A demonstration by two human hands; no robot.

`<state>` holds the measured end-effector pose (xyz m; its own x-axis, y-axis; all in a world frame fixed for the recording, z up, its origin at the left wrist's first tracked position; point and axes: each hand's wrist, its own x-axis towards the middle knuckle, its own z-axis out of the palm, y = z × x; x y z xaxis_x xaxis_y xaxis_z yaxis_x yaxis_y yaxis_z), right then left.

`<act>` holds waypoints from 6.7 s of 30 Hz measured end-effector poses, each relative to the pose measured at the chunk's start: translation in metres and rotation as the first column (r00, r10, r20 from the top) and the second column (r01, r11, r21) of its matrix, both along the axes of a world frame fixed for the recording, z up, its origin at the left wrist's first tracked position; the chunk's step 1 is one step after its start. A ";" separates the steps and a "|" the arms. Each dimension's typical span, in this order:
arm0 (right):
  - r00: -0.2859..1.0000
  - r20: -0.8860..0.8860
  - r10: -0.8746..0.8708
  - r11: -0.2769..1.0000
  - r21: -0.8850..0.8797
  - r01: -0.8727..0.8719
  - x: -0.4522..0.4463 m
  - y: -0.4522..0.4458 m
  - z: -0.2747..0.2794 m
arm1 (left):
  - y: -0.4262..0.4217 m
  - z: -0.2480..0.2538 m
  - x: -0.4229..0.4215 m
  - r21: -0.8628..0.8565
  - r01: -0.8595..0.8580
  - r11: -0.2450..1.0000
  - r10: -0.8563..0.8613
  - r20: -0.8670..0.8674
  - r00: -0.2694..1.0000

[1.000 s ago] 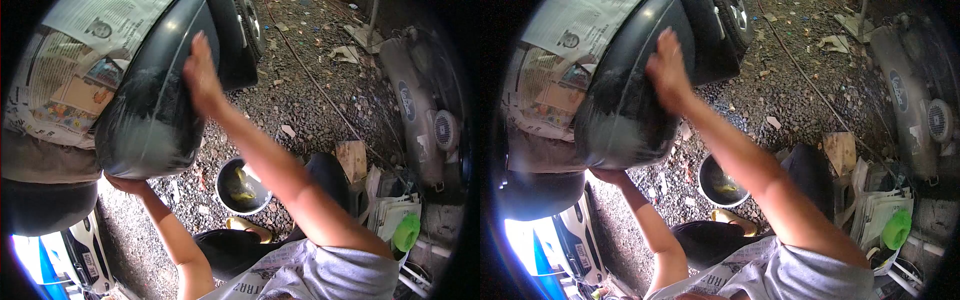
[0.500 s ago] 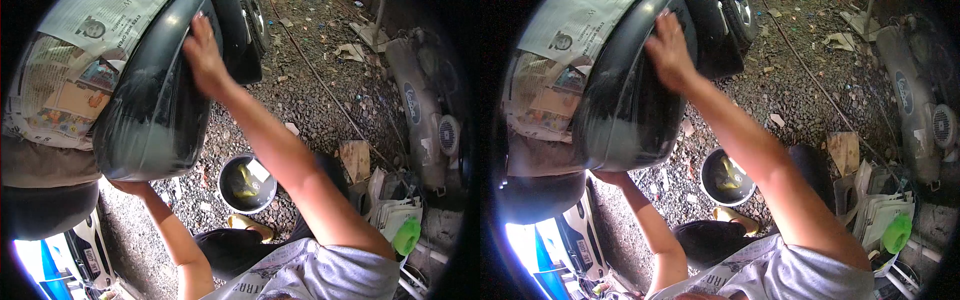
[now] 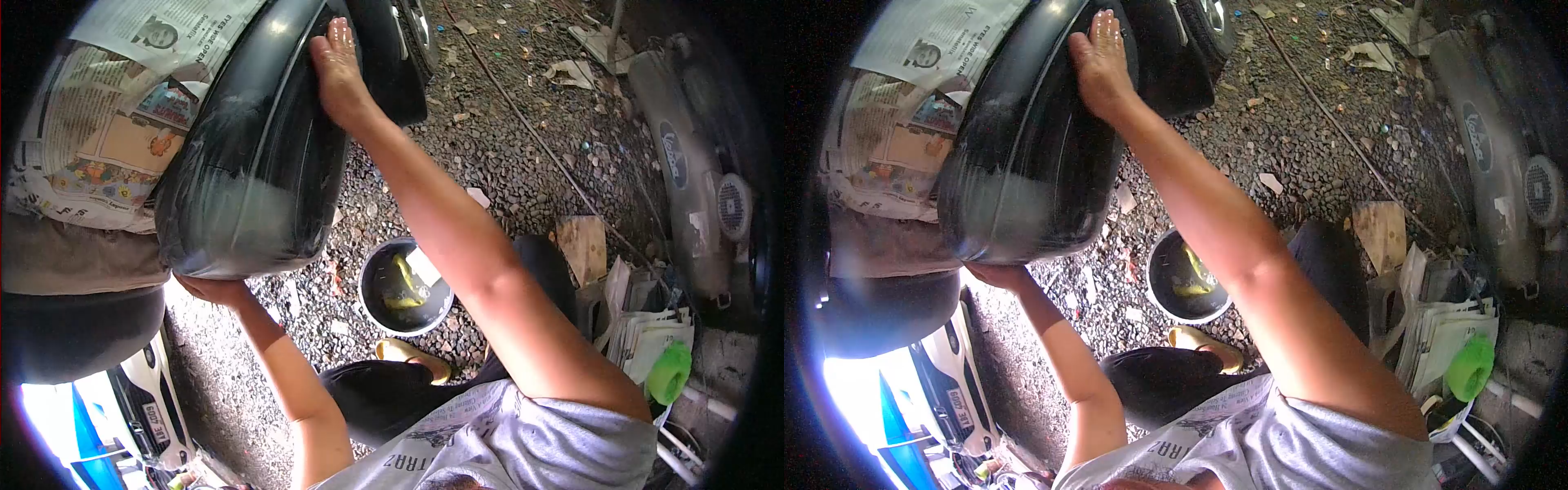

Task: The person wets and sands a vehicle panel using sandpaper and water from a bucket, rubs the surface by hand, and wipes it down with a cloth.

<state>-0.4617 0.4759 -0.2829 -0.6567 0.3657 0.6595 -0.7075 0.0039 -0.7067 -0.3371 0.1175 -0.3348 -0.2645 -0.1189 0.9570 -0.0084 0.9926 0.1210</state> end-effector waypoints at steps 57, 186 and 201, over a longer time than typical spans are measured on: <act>0.981 -0.184 0.059 0.913 0.408 0.022 0.157 -0.055 0.004 | 0.046 0.031 0.012 0.360 0.433 0.826 -0.424 -0.109 0.899; 1.000 0.001 -0.018 0.948 0.318 0.016 0.151 -0.049 0.001 | 0.030 0.021 0.006 0.055 0.108 0.993 -0.107 -0.018 0.994; 1.000 0.005 0.029 0.866 0.500 -0.027 0.228 -0.077 -0.028 | 0.018 0.013 -0.003 0.165 0.257 0.952 -0.244 -0.097 0.965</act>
